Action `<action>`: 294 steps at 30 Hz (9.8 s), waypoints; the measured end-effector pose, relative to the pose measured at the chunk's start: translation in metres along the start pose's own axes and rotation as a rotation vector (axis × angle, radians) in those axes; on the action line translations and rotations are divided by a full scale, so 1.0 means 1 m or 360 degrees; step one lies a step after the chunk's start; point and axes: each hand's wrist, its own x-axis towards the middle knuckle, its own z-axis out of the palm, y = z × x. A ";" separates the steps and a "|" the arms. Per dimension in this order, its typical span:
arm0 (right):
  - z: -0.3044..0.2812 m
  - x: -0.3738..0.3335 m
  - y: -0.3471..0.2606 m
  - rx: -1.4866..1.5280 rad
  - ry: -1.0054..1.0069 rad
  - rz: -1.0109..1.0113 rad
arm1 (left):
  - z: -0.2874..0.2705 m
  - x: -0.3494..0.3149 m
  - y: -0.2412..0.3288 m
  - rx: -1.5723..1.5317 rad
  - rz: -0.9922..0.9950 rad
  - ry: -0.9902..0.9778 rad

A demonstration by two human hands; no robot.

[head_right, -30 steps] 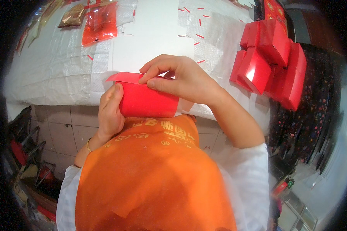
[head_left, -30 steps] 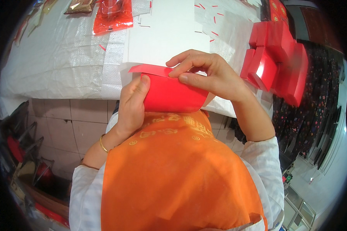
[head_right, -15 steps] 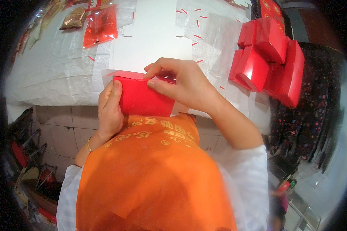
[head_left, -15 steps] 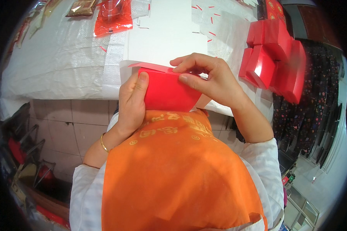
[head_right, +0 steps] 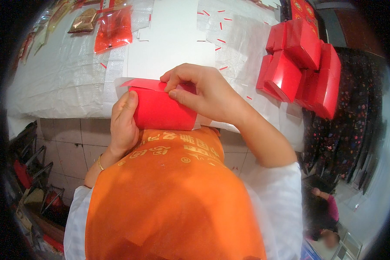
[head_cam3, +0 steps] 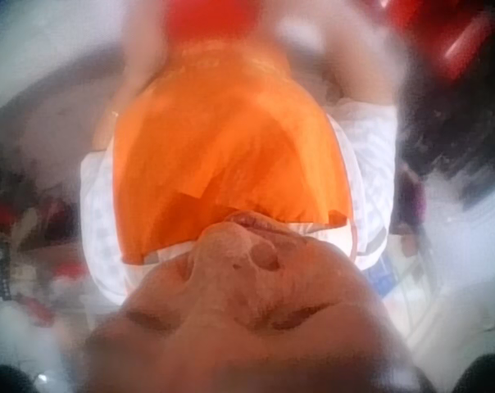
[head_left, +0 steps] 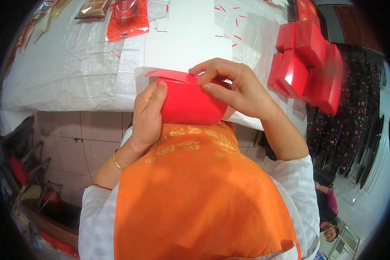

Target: The person folds flat red cardboard pieces into small rectangular boxes by hand. They place small packaged items inside the boxes, close the lids, and stack the finished boxes on the table. The person also arranges the completed boxes into a larger tray.

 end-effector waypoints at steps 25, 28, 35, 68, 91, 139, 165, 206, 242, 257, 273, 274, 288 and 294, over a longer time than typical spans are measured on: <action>0.017 -0.007 -0.001 0.0423 0.0681 -0.0111 | 0.012 0.024 0.021 0.0586 0.0759 0.0227; 0.008 -0.011 0.000 0.0068 0.0742 -0.0131 | 0.017 0.029 0.025 0.0832 0.0841 0.0163; -0.001 -0.015 -0.002 -0.0228 0.1044 -0.0189 | 0.029 0.050 0.063 0.1079 0.1060 0.0044; 0.004 -0.035 0.049 0.0244 0.1036 0.0043 | 0.024 0.058 0.052 0.1369 0.0771 -0.0384; 0.005 -0.061 0.040 0.0335 0.0825 -0.0179 | 0.029 0.059 0.060 0.1395 0.0745 -0.0862; 0.032 0.178 0.033 -0.1057 0.0201 -0.0593 | -0.109 -0.017 0.015 0.0348 0.0533 0.0854; 0.010 0.138 -0.091 0.0043 0.0057 -0.0824 | -0.082 -0.008 0.013 -0.0037 0.0276 0.0584; 0.061 -0.043 0.057 0.0515 0.1237 -0.0385 | 0.006 0.020 -0.012 0.0693 0.0832 -0.0196; 0.036 -0.041 0.078 0.0214 0.1225 -0.0610 | -0.018 0.027 0.039 0.0912 0.0977 -0.0840; 0.048 -0.025 0.067 0.0220 0.1133 -0.0643 | -0.038 0.032 0.071 0.1391 0.1074 -0.1031; 0.036 -0.033 0.062 -0.0092 0.1055 -0.0618 | -0.042 0.029 0.056 0.1126 0.0967 -0.0787; 0.038 -0.035 0.060 -0.0105 0.1045 -0.0603 | -0.041 0.031 0.056 0.1109 0.0969 -0.0812; 0.055 -0.025 0.040 0.0828 0.1270 -0.0441 | -0.022 0.023 0.033 0.0600 0.0780 -0.0582; 0.047 -0.035 0.058 0.0619 0.1018 -0.0458 | -0.024 0.029 0.031 0.0730 0.0740 -0.0507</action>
